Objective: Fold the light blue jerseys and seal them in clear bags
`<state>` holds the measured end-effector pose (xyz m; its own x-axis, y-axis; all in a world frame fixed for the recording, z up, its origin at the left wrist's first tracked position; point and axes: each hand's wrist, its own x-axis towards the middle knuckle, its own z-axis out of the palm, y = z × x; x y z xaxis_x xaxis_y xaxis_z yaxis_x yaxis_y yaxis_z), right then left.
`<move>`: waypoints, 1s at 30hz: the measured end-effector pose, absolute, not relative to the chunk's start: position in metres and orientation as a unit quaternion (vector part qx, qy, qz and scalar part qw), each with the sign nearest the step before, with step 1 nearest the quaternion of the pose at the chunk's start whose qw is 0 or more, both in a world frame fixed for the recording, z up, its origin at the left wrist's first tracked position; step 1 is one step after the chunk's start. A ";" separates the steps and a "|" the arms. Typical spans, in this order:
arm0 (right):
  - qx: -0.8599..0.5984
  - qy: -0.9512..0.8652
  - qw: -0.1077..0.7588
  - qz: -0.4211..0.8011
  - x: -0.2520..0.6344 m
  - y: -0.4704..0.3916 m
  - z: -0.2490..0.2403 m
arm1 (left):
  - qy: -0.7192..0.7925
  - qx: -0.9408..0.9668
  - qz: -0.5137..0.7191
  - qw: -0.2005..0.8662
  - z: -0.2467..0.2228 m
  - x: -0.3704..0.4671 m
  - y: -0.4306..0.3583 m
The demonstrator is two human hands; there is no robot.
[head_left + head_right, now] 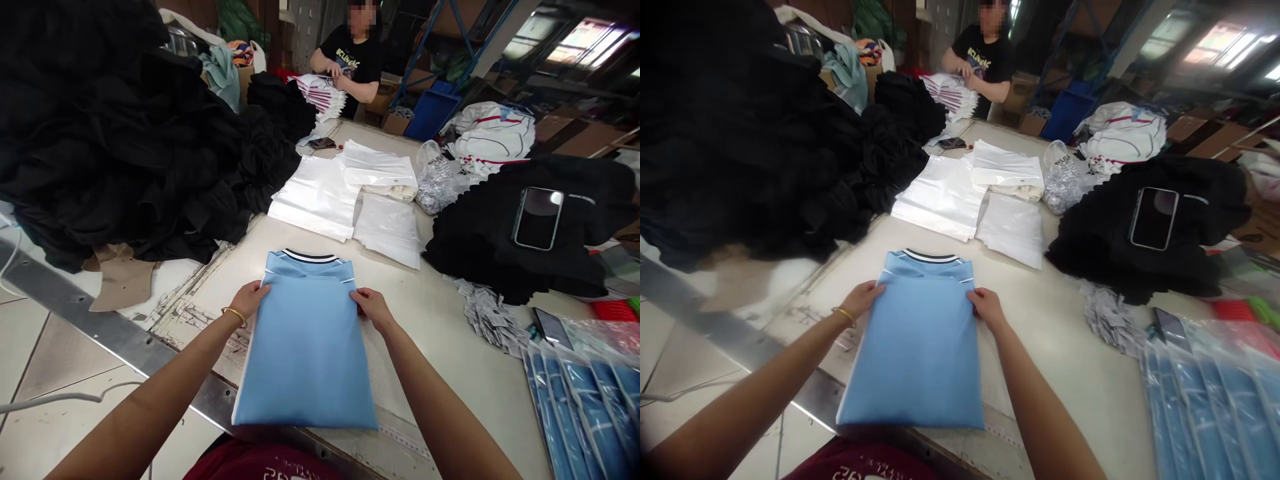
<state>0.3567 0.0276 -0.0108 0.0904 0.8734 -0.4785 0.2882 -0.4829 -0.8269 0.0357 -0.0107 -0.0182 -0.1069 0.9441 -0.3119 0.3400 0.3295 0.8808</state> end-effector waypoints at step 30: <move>-0.721 -0.573 0.201 0.334 0.375 -0.107 -0.006 | 0.527 0.833 0.120 0.120 -0.010 0.121 -0.093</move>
